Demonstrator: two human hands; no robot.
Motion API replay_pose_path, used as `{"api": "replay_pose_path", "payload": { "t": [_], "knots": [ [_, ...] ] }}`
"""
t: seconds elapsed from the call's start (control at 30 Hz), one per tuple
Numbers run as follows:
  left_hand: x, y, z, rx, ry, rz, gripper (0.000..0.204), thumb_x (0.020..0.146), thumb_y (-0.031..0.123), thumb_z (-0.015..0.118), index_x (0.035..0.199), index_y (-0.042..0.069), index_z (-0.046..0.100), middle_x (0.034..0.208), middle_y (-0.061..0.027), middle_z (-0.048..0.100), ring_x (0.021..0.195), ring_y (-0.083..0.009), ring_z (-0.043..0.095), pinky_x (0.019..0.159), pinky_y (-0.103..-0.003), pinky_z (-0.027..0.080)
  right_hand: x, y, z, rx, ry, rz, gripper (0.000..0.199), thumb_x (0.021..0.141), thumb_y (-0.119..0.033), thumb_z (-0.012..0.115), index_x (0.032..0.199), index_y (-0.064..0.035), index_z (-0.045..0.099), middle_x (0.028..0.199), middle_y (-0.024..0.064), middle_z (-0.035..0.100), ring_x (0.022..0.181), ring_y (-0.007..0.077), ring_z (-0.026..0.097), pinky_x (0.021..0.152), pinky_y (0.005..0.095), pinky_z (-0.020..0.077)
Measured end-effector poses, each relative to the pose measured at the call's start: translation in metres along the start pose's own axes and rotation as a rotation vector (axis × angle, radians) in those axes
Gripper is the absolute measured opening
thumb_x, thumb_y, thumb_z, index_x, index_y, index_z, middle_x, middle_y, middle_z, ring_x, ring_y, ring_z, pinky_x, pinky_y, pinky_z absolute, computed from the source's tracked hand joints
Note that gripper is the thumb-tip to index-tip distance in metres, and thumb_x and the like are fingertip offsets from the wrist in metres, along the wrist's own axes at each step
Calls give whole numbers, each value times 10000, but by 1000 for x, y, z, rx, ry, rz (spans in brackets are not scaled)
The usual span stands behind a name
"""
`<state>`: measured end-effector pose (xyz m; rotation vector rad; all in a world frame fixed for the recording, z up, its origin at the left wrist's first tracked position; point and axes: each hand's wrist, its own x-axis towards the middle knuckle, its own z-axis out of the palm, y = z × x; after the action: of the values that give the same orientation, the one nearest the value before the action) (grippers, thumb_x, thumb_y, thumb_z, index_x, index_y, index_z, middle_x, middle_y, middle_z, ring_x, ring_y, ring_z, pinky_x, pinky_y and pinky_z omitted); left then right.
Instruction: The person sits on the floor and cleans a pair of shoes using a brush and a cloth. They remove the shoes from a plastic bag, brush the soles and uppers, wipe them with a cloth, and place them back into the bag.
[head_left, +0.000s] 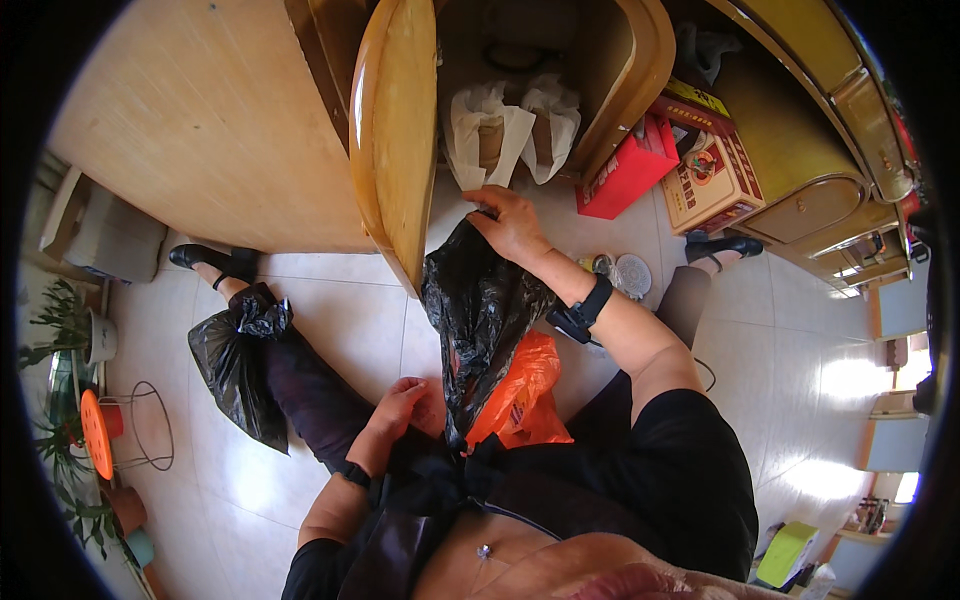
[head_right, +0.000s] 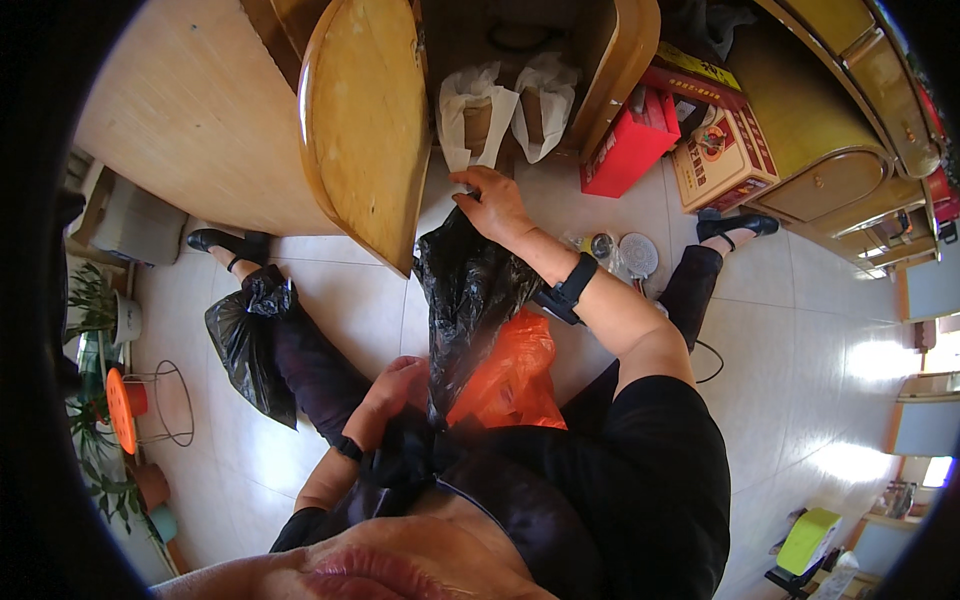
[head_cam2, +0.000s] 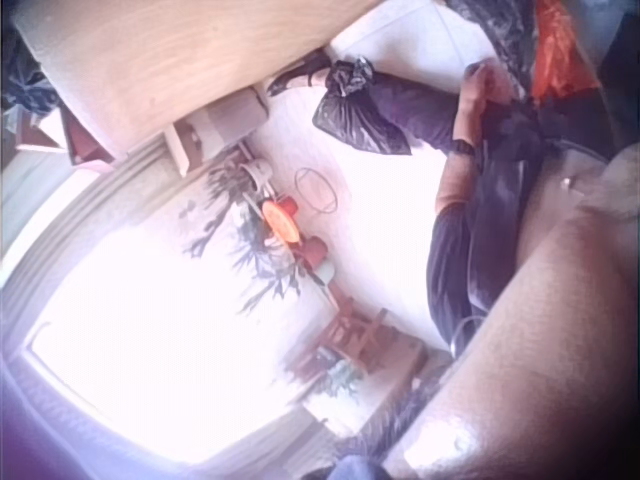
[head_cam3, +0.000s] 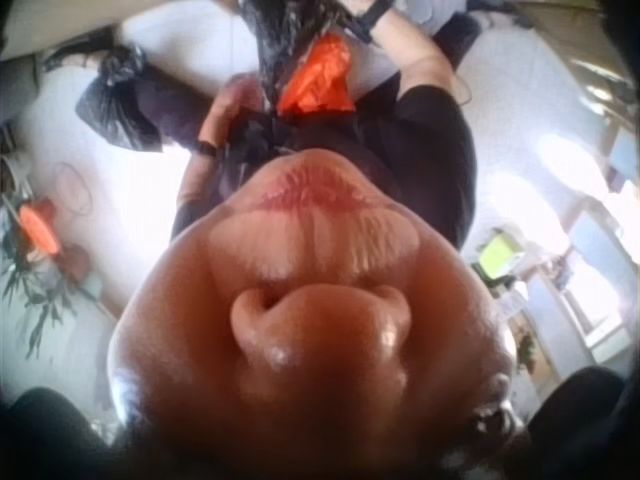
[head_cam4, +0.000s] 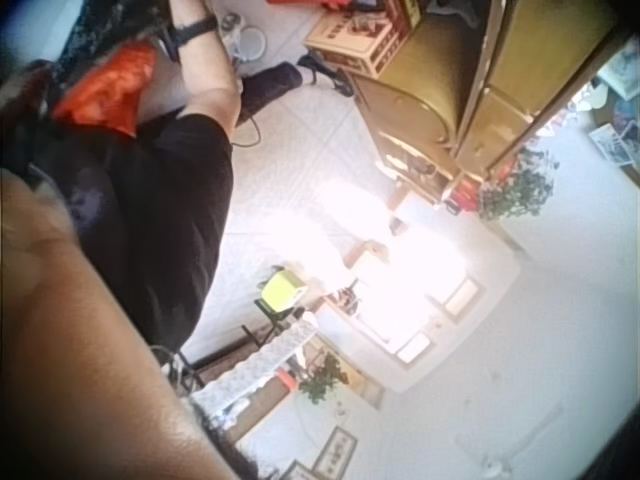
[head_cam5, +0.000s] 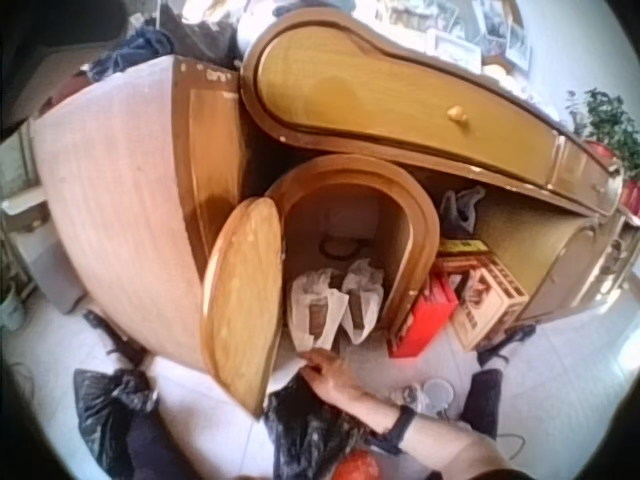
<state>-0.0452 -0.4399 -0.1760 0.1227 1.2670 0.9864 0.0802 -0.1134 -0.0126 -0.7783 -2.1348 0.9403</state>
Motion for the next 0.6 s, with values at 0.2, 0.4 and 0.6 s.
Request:
{"api": "replay_pose_path", "payload": {
  "t": [0.2, 0.4, 0.6],
  "knots": [
    [0, 0, 0, -7, 9, -35, 205, 972, 234, 613, 1073, 58, 582, 819, -35, 617, 651, -146, 572, 582, -284, 493, -7, 6, 4, -67, -26, -16, 340, 774, -91, 707, 1107, -36, 658, 1037, 149, 655, 887, 308, 652, 773, 371, 525],
    [0, 0, 0, -11, -1, 9, 228, 951, 263, 638, 1019, 50, 596, 828, -61, 662, 665, -182, 639, 607, -321, 534, -17, 18, 6, -31, 39, -95, 372, 763, -96, 725, 1125, -44, 653, 1083, 152, 643, 939, 306, 635, 793, 361, 516],
    [-2, 2, 1, -18, -18, -6, 210, 955, 248, 628, 1024, 51, 601, 837, -58, 666, 701, -172, 636, 641, -310, 524, -24, 31, 7, 75, 23, 85, 357, 860, -34, 675, 1212, -46, 615, 1191, 84, 628, 1050, 185, 626, 856, 303, 525]
  ]
}}
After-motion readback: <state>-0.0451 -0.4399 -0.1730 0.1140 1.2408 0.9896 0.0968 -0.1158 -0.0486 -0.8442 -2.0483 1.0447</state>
